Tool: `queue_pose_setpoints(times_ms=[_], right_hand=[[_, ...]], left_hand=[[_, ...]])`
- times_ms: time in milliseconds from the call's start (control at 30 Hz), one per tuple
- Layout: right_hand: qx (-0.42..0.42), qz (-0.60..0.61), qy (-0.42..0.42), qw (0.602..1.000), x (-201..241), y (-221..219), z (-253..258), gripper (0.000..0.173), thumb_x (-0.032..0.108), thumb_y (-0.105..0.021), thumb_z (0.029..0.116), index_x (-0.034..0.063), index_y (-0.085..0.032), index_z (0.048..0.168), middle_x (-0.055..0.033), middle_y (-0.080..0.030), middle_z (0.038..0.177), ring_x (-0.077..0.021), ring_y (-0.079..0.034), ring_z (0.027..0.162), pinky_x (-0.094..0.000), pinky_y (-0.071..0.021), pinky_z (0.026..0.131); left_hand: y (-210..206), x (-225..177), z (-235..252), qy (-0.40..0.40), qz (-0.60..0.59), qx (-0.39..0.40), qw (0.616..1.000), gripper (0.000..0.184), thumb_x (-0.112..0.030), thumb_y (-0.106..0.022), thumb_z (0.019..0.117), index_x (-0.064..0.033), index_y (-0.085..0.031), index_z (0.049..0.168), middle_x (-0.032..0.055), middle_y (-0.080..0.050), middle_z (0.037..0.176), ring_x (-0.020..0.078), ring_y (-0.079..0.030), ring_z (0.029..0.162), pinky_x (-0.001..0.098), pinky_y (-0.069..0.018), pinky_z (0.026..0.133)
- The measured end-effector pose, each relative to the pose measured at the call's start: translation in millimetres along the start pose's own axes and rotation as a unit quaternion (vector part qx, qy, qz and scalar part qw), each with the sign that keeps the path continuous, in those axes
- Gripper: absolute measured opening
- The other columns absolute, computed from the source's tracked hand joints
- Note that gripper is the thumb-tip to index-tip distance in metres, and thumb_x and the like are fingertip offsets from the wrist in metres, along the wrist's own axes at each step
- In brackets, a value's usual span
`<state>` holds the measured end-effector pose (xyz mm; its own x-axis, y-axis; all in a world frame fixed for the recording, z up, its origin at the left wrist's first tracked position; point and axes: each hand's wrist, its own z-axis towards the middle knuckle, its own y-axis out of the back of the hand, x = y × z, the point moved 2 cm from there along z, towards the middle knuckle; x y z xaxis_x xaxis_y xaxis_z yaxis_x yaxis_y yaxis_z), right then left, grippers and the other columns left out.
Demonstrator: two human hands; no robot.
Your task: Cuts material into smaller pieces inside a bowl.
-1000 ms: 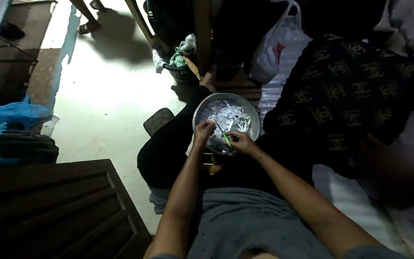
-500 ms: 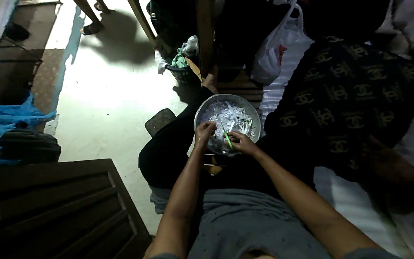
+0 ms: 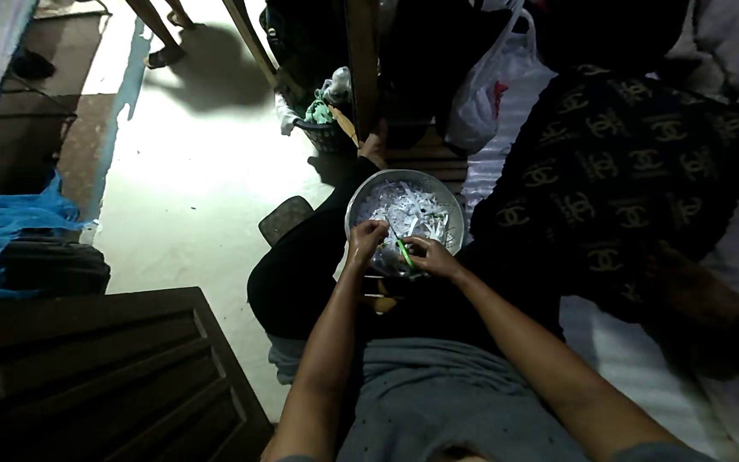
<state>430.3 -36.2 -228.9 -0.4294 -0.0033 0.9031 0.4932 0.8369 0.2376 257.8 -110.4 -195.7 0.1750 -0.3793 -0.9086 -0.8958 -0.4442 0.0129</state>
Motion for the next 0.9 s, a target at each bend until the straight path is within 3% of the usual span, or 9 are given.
queue_pose_setpoints(times_ms=[267,500,900], right_hand=[[-0.031,-0.009,0.020,0.999,-3.5,0.6,-0.2,0.037,0.015,-0.070,0.0944,-0.0020,-0.065,0.126,-0.0130,-0.069,0.092,-0.0148,-0.063,0.075,-0.0352,-0.0555,0.078],[0.013,-0.035,0.000,0.999,4.5,0.4,-3.3,0.050,0.024,-0.072,0.0947,-0.0008,-0.059,0.136,-0.0196,-0.069,0.112,-0.0222,-0.067,0.092,-0.0397,-0.0545,0.088],[0.014,-0.023,0.007,1.000,-0.5,1.2,-1.6,0.045,0.022,-0.074,0.0935,-0.0003,-0.063,0.131,-0.0172,-0.070,0.107,-0.0187,-0.066,0.088,-0.0369,-0.0553,0.086]], left_hand=[[1.7,-1.6,-0.2,0.004,-0.004,-0.002,1.000,0.013,-0.017,-0.061,0.1023,-0.0041,-0.066,0.104,0.0007,-0.061,0.082,0.0064,-0.057,0.069,0.0249,-0.0525,0.067],[5.5,-2.3,-1.1,0.010,-0.018,-0.005,1.000,0.013,-0.016,-0.060,0.1029,-0.0046,-0.065,0.106,0.0011,-0.062,0.083,0.0077,-0.058,0.069,0.0264,-0.0530,0.068],[7.5,-3.2,-1.2,0.006,0.001,0.007,1.000,0.012,-0.014,-0.060,0.1022,-0.0032,-0.065,0.104,0.0012,-0.062,0.083,0.0070,-0.058,0.069,0.0262,-0.0536,0.068]])
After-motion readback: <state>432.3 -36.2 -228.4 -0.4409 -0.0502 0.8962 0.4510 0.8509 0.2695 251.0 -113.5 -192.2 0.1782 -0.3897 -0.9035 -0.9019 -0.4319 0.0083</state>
